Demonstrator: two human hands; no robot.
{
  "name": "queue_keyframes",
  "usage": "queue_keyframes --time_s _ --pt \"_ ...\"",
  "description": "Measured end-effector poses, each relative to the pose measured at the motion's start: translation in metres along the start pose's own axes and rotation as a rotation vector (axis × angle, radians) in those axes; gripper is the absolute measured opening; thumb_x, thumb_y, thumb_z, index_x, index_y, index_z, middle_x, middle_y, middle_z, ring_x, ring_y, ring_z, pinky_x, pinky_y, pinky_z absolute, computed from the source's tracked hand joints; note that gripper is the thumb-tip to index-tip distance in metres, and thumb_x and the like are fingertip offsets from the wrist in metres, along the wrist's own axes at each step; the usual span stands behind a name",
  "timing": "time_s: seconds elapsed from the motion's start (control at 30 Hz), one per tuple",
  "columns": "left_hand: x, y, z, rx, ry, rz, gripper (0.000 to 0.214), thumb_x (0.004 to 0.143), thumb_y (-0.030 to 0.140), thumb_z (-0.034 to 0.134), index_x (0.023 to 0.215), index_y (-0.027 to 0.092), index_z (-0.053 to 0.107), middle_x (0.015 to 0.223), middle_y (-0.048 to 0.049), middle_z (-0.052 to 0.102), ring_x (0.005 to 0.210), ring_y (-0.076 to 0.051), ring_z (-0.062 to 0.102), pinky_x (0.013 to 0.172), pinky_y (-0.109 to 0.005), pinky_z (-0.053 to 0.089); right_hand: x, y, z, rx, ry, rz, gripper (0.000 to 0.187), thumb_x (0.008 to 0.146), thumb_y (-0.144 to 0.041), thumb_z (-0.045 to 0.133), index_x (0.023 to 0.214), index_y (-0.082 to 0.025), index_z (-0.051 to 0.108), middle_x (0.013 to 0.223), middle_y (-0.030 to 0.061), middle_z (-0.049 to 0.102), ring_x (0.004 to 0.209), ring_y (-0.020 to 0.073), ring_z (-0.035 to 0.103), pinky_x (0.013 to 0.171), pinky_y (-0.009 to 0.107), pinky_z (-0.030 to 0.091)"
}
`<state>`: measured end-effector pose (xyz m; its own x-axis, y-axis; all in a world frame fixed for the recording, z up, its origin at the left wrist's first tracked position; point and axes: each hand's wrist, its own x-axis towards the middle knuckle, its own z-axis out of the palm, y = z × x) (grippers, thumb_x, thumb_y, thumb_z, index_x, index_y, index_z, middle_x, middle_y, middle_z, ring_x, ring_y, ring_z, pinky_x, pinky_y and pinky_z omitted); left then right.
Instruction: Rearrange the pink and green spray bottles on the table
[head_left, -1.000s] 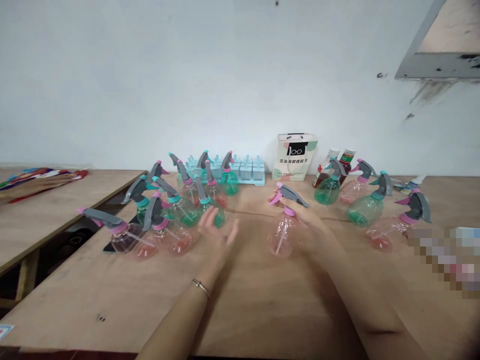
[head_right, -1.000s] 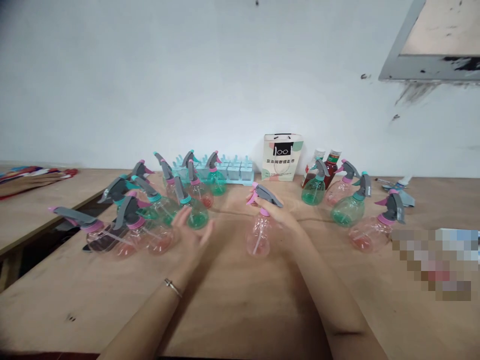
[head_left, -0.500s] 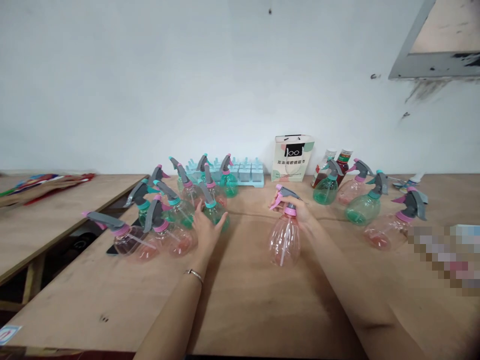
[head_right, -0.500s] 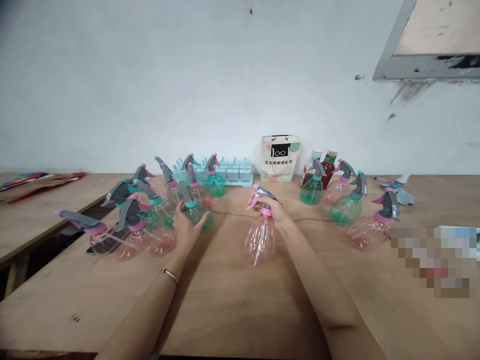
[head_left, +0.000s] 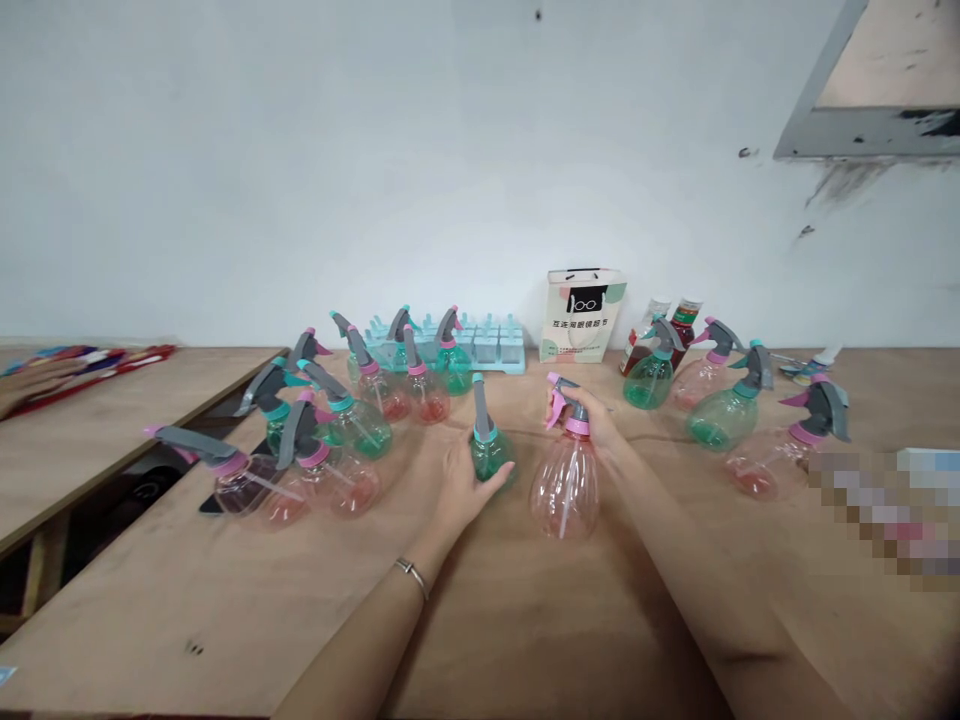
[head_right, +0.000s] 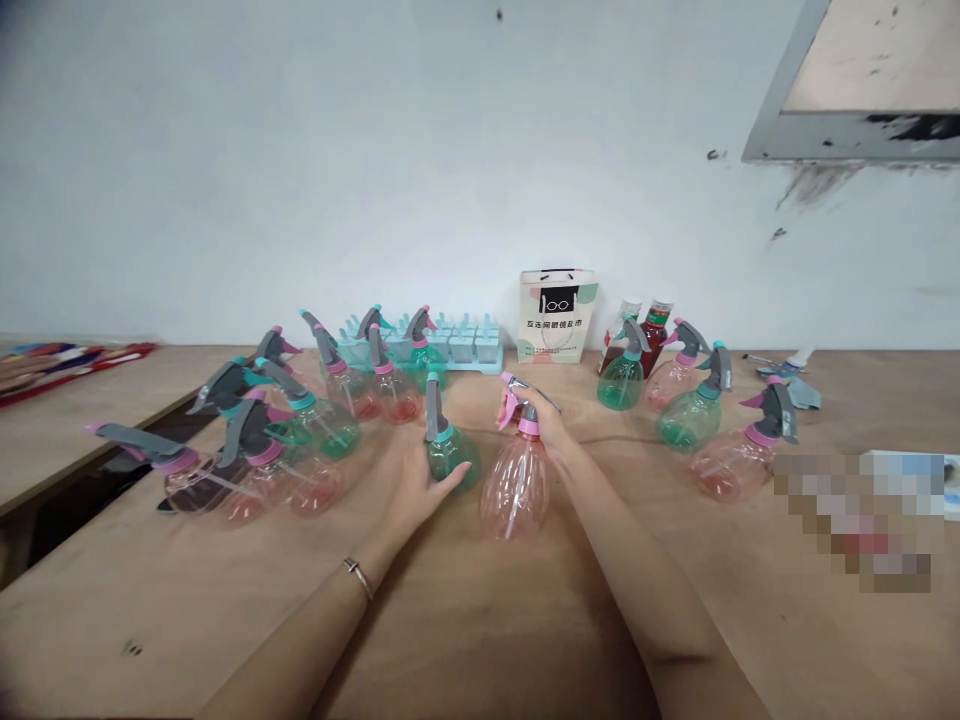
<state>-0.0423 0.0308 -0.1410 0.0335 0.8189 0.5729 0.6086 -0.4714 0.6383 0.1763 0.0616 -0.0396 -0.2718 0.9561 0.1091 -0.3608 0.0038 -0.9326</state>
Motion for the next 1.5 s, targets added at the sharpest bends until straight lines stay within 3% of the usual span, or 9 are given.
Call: queue_keyframes --time_s 0.17,0.37,0.53,0.6,0.73,0.97,1.23,1.37,1.5 --pt "0.001 -0.003 -0.002 0.006 -0.018 -0.027 0.061 0.078 0.046 0.074 0.128 0.018 0.052 0.121 -0.016 0.067 0.118 -0.035 0.062 0.102 -0.054 0.047 0.002 -0.001 -0.001 0.039 -0.036 0.001 0.036 0.065 -0.052 0.074 0.08 -0.02 0.065 0.066 0.0014 0.069 0.064 0.0188 0.069 0.061 0.028 0.051" --pt "0.001 -0.003 -0.001 -0.002 -0.009 -0.034 0.063 0.076 0.047 0.075 0.127 0.018 0.052 0.119 -0.0161 0.067 0.116 -0.035 0.063 0.1 -0.054 0.048 0.001 0.002 -0.002 0.077 0.082 -0.124 0.036 0.072 -0.057 0.065 0.07 -0.022 0.058 0.057 0.0008 0.061 0.049 0.0154 0.057 0.038 0.024 0.036" --pt "0.002 -0.004 -0.001 -0.033 -0.01 -0.02 0.061 0.078 0.047 0.073 0.126 0.017 0.051 0.12 -0.0167 0.066 0.116 -0.035 0.063 0.101 -0.054 0.049 0.004 0.002 -0.003 0.108 0.106 -0.182 0.037 0.068 -0.057 0.071 0.08 -0.023 0.061 0.066 0.0024 0.067 0.066 0.0214 0.068 0.047 0.027 0.047" --pt "0.002 -0.004 -0.001 -0.039 -0.013 -0.014 0.061 0.078 0.047 0.073 0.126 0.018 0.051 0.121 -0.0165 0.066 0.117 -0.034 0.063 0.101 -0.053 0.049 0.004 0.0 -0.003 0.102 0.097 -0.196 0.037 0.067 -0.057 0.072 0.077 -0.022 0.062 0.065 0.0021 0.066 0.062 0.0198 0.066 0.048 0.027 0.048" --pt "0.001 -0.006 0.0 -0.032 -0.006 0.004 0.062 0.077 0.047 0.074 0.127 0.019 0.051 0.119 -0.0155 0.066 0.118 -0.034 0.063 0.101 -0.052 0.05 0.001 -0.001 -0.004 0.091 0.097 -0.14 0.037 0.071 -0.057 0.068 0.068 -0.021 0.06 0.061 0.0015 0.065 0.043 0.0116 0.049 0.036 0.023 0.033" --pt "0.001 -0.007 0.001 -0.021 -0.006 0.026 0.063 0.079 0.046 0.074 0.13 0.019 0.049 0.122 -0.0154 0.066 0.117 -0.033 0.063 0.101 -0.052 0.049 0.005 0.003 -0.007 0.076 0.077 -0.156 0.044 0.066 -0.064 0.072 0.08 -0.023 0.067 0.07 0.0037 0.07 0.07 0.022 0.069 0.05 0.028 0.049" --pt "0.001 -0.007 0.0 -0.026 -0.023 0.001 0.063 0.08 0.049 0.072 0.129 0.018 0.049 0.123 -0.0157 0.065 0.12 -0.033 0.062 0.103 -0.051 0.049 -0.004 -0.003 -0.005 0.032 0.019 -0.078 0.039 0.07 -0.06 0.065 0.069 -0.022 0.06 0.057 0.0029 0.061 0.052 0.0173 0.057 0.037 0.025 0.035" --pt "0.002 -0.008 0.001 -0.035 -0.025 -0.02 0.069 0.077 0.05 0.074 0.132 0.018 0.048 0.125 -0.0165 0.064 0.123 -0.034 0.061 0.104 -0.052 0.048 0.001 -0.005 -0.012 -0.117 0.217 -0.129 0.032 0.074 -0.054 0.068 0.081 -0.022 0.067 0.077 0.0046 0.073 0.07 0.0183 0.064 0.047 0.023 0.042" --pt "0.002 -0.01 0.003 -0.056 -0.043 -0.069 0.077 0.077 0.051 0.074 0.139 0.018 0.042 0.133 -0.0183 0.061 0.127 -0.035 0.058 0.108 -0.055 0.045 0.007 -0.011 -0.038 -0.457 0.505 -0.37 0.032 0.074 -0.052 0.072 0.089 -0.023 0.071 0.078 0.0018 0.072 0.073 0.0181 0.063 0.066 0.03 0.049"
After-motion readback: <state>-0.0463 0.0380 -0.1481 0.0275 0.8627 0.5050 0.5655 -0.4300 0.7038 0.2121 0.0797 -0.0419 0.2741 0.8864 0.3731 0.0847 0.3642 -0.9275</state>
